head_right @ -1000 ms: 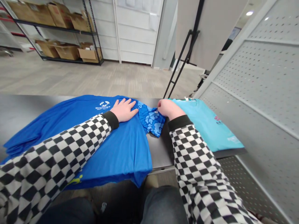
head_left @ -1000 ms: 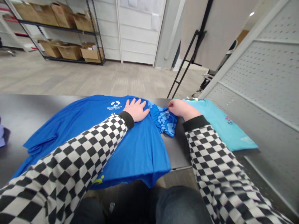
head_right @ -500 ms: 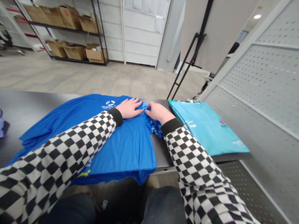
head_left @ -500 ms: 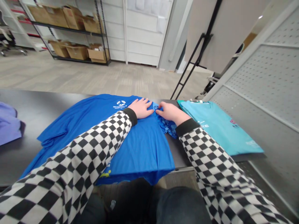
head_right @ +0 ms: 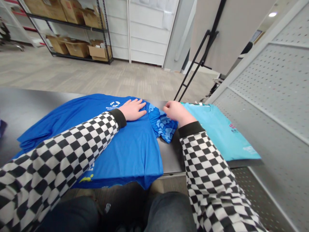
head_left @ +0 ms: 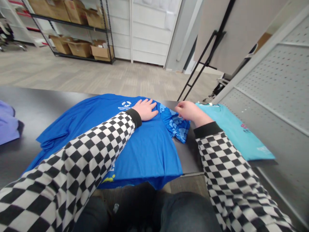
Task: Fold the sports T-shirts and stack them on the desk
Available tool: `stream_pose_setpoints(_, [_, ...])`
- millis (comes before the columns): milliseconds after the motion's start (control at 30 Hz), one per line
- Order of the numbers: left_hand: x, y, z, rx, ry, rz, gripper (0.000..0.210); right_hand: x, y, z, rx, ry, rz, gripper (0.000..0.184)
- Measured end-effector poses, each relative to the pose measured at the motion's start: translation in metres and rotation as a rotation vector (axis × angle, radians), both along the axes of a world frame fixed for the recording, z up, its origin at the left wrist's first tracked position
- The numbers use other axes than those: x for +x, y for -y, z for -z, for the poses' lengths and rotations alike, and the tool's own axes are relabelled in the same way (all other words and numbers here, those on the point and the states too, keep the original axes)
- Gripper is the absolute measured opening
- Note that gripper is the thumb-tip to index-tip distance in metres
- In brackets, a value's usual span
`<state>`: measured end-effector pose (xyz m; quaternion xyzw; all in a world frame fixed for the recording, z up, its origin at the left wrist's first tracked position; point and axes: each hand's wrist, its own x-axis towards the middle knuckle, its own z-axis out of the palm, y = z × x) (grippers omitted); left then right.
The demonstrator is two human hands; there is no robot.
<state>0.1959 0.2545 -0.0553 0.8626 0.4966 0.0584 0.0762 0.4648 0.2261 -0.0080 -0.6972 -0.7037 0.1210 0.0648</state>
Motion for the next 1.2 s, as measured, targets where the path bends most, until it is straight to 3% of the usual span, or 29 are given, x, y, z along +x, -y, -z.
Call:
stream_pose_setpoints(100, [0.001, -0.001, 0.001, 0.009, 0.000, 0.001, 0.083, 0.004, -0.001, 0.004, -0.148, -0.042, 0.004, 0.030])
stream_pose_setpoints(267, [-0.001, 0.000, 0.002, 0.021, 0.017, -0.005, 0.081, 0.015, -0.004, 0.004, -0.198, -0.053, 0.044, 0.031])
stream_pose_setpoints(367, [-0.001, 0.004, -0.005, 0.114, 0.086, 0.026, 0.068, 0.016, -0.005, 0.006, -0.142, -0.022, 0.017, 0.028])
stream_pose_setpoints(467, [0.004, 0.011, -0.015, 0.208, 0.157, 0.180, 0.059, 0.012, -0.006, 0.009, -0.017, 0.048, -0.030, 0.023])
stream_pose_setpoints(567, [0.013, 0.021, -0.017, 0.135, 0.126, 0.308, 0.065, 0.012, -0.006, 0.009, -0.019, 0.045, 0.002, 0.024])
stream_pose_setpoints(700, [0.022, 0.029, -0.008, -0.043, 0.017, 0.252, 0.081, 0.016, 0.003, -0.001, -0.177, -0.025, 0.119, 0.027])
stream_pose_setpoints(800, [0.022, 0.030, -0.003, -0.028, 0.009, 0.243, 0.082, 0.019, 0.008, -0.008, -0.213, -0.031, 0.132, 0.027])
stream_pose_setpoints(900, [0.021, 0.029, -0.005, 0.043, 0.046, 0.258, 0.080, 0.017, 0.007, -0.009, -0.114, -0.001, 0.088, 0.029])
stream_pose_setpoints(1033, [0.022, 0.029, -0.006, -0.021, 0.016, 0.257, 0.084, 0.007, 0.001, 0.000, 0.089, 0.054, 0.006, 0.028])
stream_pose_setpoints(1200, [0.025, 0.030, -0.001, -0.035, -0.016, 0.250, 0.084, -0.001, -0.002, 0.012, 0.048, 0.075, -0.058, 0.018])
